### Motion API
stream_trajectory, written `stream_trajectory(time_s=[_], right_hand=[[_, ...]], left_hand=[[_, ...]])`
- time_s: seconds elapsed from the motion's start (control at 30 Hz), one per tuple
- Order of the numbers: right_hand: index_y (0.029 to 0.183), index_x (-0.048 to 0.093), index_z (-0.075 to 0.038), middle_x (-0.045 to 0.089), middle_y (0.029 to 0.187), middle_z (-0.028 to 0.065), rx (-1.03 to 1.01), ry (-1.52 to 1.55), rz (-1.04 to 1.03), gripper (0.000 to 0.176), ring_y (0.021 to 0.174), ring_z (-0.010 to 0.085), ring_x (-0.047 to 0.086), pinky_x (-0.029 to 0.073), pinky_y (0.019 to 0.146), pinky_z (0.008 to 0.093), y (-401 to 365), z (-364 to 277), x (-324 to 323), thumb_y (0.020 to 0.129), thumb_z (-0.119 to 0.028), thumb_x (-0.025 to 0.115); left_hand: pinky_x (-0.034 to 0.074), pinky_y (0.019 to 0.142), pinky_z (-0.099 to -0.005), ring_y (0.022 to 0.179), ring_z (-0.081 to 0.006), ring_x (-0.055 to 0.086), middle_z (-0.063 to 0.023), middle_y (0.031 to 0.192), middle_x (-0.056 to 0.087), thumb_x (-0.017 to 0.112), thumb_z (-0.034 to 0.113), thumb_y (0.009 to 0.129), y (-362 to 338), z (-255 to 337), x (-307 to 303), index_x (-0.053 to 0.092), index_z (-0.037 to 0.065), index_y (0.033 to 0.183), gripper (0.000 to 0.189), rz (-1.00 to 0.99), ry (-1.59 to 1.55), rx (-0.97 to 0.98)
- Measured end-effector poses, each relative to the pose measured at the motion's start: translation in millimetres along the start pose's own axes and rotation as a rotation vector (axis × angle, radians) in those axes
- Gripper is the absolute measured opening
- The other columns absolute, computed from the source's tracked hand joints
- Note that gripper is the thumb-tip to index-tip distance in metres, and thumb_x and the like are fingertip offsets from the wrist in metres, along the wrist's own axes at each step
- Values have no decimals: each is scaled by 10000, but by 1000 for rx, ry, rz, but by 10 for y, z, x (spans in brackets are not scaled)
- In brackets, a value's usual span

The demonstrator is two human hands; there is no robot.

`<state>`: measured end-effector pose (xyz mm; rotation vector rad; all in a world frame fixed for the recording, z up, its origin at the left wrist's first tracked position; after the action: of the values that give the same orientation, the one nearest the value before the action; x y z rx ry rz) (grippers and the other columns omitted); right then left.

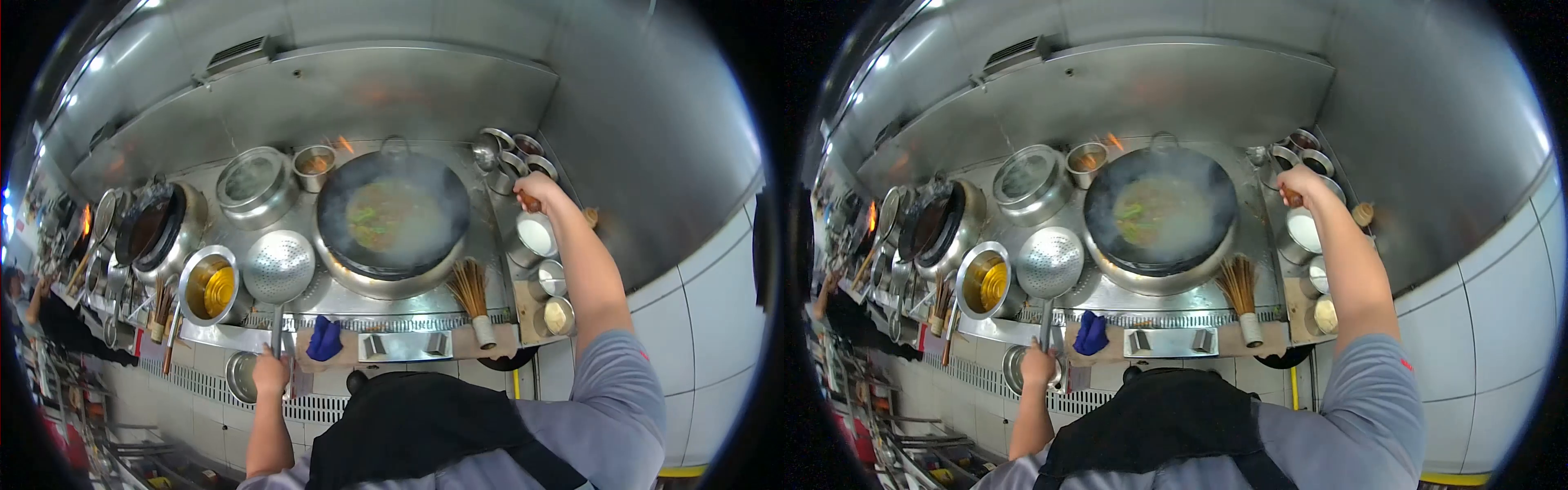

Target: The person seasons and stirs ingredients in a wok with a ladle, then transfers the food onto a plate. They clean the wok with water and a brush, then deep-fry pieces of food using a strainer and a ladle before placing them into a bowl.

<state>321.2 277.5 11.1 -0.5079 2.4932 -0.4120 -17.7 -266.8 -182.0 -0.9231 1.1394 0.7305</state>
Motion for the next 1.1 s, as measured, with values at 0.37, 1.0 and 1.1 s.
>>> stream_trajectory(time_s=[0.37,1.0,1.1], right_hand=[[1190,482,34,592,759,133,-124,-48,217,415,521,198,580,464,486,324,-1760,1870,-574,788,-54,540],[1274,486,-65,630,988,250,32,-557,356,458,922,409,608,487,810,480,-1928,2684,-695,837,-187,548],[1257,495,-49,629,961,265,-55,-519,341,448,905,416,612,491,792,488,-2001,2616,-722,834,-183,551]], left_hand=[[421,858,-431,1006,-341,546,-181,1049,606,577,211,853,-262,2710,-636,612,-1,1024,274,601,-191,934],[470,809,-443,901,-387,598,-200,946,638,540,231,888,-997,5016,319,638,5,928,250,14,-710,1098],[468,814,-444,914,-390,601,-207,981,643,448,293,929,-744,5800,1021,649,14,940,344,-287,-577,896]])
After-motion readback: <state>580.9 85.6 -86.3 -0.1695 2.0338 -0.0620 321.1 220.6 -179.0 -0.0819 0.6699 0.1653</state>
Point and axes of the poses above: each hand's wrist, its own y-axis towards the middle knuckle, its own x-axis out of the palm, z = x × y, the point moved 3 cm from there along y, towards the middle knuckle
